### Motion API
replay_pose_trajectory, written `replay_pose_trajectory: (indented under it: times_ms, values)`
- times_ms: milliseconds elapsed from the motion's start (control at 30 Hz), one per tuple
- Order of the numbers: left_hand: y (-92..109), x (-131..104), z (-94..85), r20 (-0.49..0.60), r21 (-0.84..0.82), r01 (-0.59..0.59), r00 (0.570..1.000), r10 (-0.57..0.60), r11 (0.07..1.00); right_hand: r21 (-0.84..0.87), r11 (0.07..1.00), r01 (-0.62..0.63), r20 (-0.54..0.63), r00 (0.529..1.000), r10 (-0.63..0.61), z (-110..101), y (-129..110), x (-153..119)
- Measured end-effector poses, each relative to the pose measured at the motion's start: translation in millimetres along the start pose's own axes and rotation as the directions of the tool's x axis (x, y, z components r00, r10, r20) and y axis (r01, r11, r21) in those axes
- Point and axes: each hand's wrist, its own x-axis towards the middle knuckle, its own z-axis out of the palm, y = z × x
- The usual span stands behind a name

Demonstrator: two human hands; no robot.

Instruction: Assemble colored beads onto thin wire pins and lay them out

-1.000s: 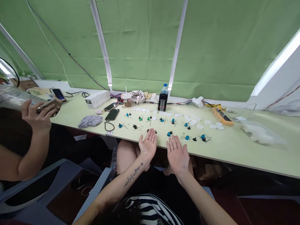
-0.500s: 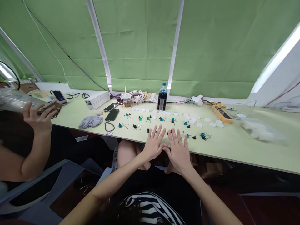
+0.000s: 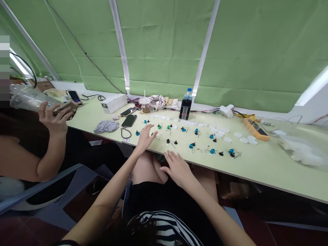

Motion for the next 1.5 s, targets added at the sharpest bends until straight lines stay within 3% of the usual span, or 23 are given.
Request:
replay_pose_trajectory:
  times_ms: [133,233,333,433,600,667,733,833,900,1033,1167,1367,1500]
  values:
    - [-83,12,-22.6,-0.057,0.198,0.238,0.971,-0.231,0.951,-0.099,0.994,-0.048,-0.020,0.999,0.046,36,-29,21]
    - [-104,10,-19.5,-0.119,0.208,0.272,0.960,-0.252,0.940,-0.084,0.996,-0.007,-0.036,0.999,0.004,48,-39,42]
    - [-89,1,-2.4,-0.189,0.121,0.172,0.971,-0.148,0.978,-0.058,0.997,0.045,-0.051,0.998,-0.048,56,-42,61]
    - [-59,-9,17.3,-0.120,0.000,-0.018,0.993,0.018,1.000,-0.051,0.997,0.065,-0.112,0.991,-0.070,65,-42,69]
    - [-24,-17,42.8,0.015,-0.098,-0.109,0.994,0.111,0.989,0.146,0.977,0.156,-0.246,0.962,-0.117,61,-25,56]
    - [-16,-16,53.8,0.089,-0.149,-0.129,0.986,0.143,0.980,0.257,0.962,0.093,-0.344,0.939,0.001,52,-10,47]
    - [-11,-14,66.2,0.147,-0.191,-0.116,0.978,0.146,0.975,0.334,0.942,-0.024,-0.434,0.883,0.177,42,9,41]
    - [-5,-10,83.5,0.203,-0.179,-0.061,0.974,0.098,0.982,0.383,0.903,-0.193,-0.442,0.820,0.363,33,35,43]
    - [-3,-8,91.6,0.232,-0.151,-0.046,0.969,0.080,0.987,0.354,0.899,-0.258,-0.404,0.825,0.396,32,48,50]
    - [-6,-8,99.0,0.243,-0.140,-0.059,0.966,0.092,0.988,0.260,0.921,-0.289,-0.329,0.870,0.366,40,64,69]
    - [-7,-10,98.4,0.222,-0.146,-0.055,0.971,0.087,0.988,0.185,0.924,-0.334,-0.296,0.878,0.377,47,69,75]
    - [2,-12,93.6,0.241,-0.123,-0.036,0.968,0.065,0.992,0.107,0.917,-0.384,-0.297,0.868,0.398,50,73,61]
    - [4,-12,92.7,0.231,-0.151,-0.005,0.972,0.040,0.989,0.158,0.905,-0.394,-0.374,0.825,0.424,53,79,54]
